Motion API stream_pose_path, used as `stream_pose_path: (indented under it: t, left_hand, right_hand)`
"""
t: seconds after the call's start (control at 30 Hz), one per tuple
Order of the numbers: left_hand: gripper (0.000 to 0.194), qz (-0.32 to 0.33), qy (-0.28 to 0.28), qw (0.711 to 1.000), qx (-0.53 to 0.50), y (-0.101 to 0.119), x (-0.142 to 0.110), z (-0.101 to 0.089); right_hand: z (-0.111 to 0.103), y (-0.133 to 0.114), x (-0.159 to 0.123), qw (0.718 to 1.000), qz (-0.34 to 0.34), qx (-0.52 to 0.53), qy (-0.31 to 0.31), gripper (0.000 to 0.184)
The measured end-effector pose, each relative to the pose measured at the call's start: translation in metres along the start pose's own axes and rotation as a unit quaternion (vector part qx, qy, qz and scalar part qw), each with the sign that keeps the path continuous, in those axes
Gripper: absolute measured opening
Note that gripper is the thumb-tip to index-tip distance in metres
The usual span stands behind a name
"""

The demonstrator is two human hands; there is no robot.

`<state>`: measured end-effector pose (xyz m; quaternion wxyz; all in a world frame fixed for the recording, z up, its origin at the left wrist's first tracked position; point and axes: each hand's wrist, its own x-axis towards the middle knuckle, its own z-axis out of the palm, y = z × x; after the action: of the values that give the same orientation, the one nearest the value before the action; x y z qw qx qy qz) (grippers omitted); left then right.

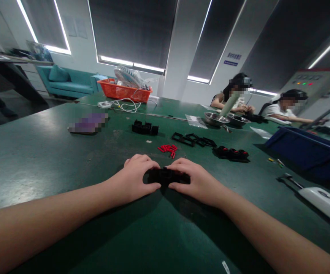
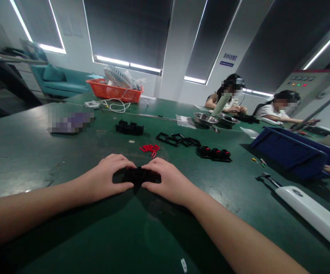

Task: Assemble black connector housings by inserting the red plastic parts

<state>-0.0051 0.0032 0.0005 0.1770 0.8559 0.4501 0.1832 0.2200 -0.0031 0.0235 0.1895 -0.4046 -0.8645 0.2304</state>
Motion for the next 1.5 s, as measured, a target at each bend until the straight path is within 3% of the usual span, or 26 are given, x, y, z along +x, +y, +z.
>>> stream_pose_path:
  t: [1.5]
  left_hand:
    - [0.034,0.011,0.007,1.0,-0.008,-0.0027,0.0,0.0016]
  right_hand:
    - [-0.001,-0.0044,-0.0009,1.0,0.005,-0.003,-0.01,0.028]
